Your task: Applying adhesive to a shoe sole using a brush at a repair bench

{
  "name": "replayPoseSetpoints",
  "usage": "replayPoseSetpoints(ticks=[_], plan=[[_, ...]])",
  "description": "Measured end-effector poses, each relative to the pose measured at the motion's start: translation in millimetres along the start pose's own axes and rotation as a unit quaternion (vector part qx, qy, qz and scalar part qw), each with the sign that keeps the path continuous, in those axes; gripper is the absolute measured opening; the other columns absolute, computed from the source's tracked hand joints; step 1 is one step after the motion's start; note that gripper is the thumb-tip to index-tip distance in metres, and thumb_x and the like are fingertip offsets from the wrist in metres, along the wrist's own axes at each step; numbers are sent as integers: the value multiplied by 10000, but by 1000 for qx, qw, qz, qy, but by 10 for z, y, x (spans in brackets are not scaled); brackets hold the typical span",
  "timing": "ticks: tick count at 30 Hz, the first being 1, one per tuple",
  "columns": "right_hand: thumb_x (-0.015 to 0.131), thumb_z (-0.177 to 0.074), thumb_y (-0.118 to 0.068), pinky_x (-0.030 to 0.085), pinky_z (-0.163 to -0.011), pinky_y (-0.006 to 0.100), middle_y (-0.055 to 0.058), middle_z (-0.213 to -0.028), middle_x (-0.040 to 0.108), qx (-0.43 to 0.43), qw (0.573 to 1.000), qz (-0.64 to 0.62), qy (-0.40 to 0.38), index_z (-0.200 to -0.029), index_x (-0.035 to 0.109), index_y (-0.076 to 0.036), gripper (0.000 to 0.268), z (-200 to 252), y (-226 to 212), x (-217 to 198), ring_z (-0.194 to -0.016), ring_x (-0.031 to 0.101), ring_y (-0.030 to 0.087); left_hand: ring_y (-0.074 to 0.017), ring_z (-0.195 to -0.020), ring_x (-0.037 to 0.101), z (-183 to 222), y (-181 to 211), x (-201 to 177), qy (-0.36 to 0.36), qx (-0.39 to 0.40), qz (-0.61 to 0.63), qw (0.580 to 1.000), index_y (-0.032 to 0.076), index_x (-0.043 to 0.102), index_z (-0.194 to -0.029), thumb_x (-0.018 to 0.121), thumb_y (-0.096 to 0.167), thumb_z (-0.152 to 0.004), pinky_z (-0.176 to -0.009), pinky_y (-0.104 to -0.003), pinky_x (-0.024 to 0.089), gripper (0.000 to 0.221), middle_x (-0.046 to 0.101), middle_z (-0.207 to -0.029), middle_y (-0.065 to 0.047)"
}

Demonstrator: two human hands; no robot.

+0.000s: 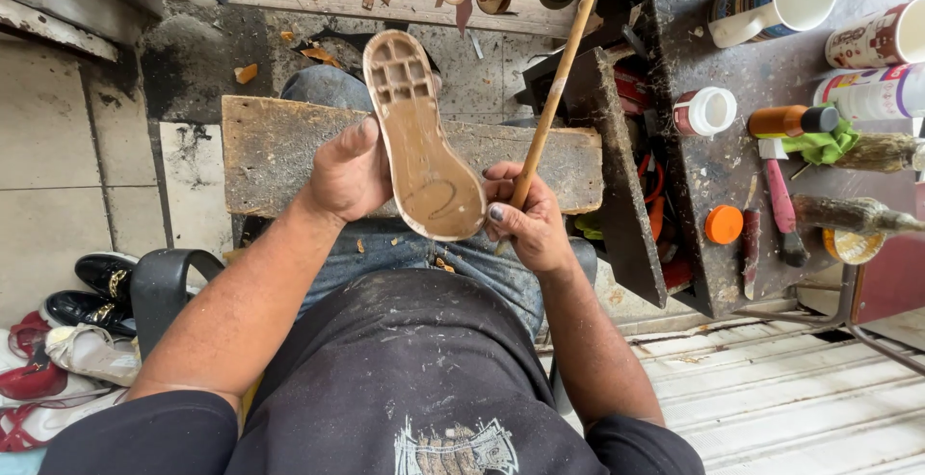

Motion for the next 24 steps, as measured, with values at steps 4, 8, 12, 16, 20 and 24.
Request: replayPoseSetpoints(ticks=[4, 8, 12, 16, 20, 24], plan=[[799, -835, -79, 568, -486, 258, 216, -951, 677, 23, 1000, 4, -2, -1285, 523, 64, 547, 16, 63, -10, -547, 632, 142, -360, -1191, 671, 103, -106, 12, 35, -29, 43, 998, 132, 442, -1472, 655, 440, -813, -1048, -593, 525, 758, 650, -1312, -148], [837, -778, -38, 599, -519, 280, 239, -954, 679, 33, 999, 17, -9, -1252, 554, 93, 567, -1, 173, -120, -588, 677, 179, -353, -1135, 702, 67, -221, -58, 56, -48, 97, 993, 128, 521, -1401, 652, 324, -821, -977, -508, 581, 626, 686, -1266, -161], [871, -755, -71, 605, -556, 255, 197, -941, 688, 42, 999, 26, -9, -1238, 578, 87, 586, -66, 132, -83, -650, 687, 159, -346, -1194, 677, 2, -91, 303, 23, -42, 103, 993, 125, 576, -1339, 730, 395, -818, -1031, -506, 540, 607, 701, -1263, -183], [873, -734, -92, 599, -537, 268, 196, -898, 678, 35, 999, 22, -14, -1219, 583, 100, 596, -177, 24, 0, -637, 685, 181, -354, -1226, 659, -99, 31, 405, 9, -34, 95, 995, 97, 595, -1361, 739, 413, -806, -1060, -530, 518, 655, 695, -1278, -202], [866, -749, -187, 600, -523, 252, 167, -850, 674, 22, 999, -35, 31, -1215, 579, 81, 610, -214, 77, -194, -610, 692, 175, -352, -1284, 622, -173, 129, 403, -7, -16, 67, 998, 84, 563, -1401, 755, 405, -798, -1099, -537, 480, 710, 663, -1335, -211], [826, -766, -194, 546, -466, 214, 136, -798, 671, 19, 995, -71, 64, -1202, 579, 66, 564, -241, 123, -399, -531, 644, 136, -383, -1267, 615, -208, 154, 351, -66, -23, 35, 997, 91, 420, -1493, 738, 449, -798, -1057, -550, 514, 844, 586, -1407, -236]])
Point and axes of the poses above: each hand's wrist, its own z-axis away from the middle knuckle, its own x-axis out of the palm, y = z × x, the point moved 9 cm from there along -z, towards the middle knuckle
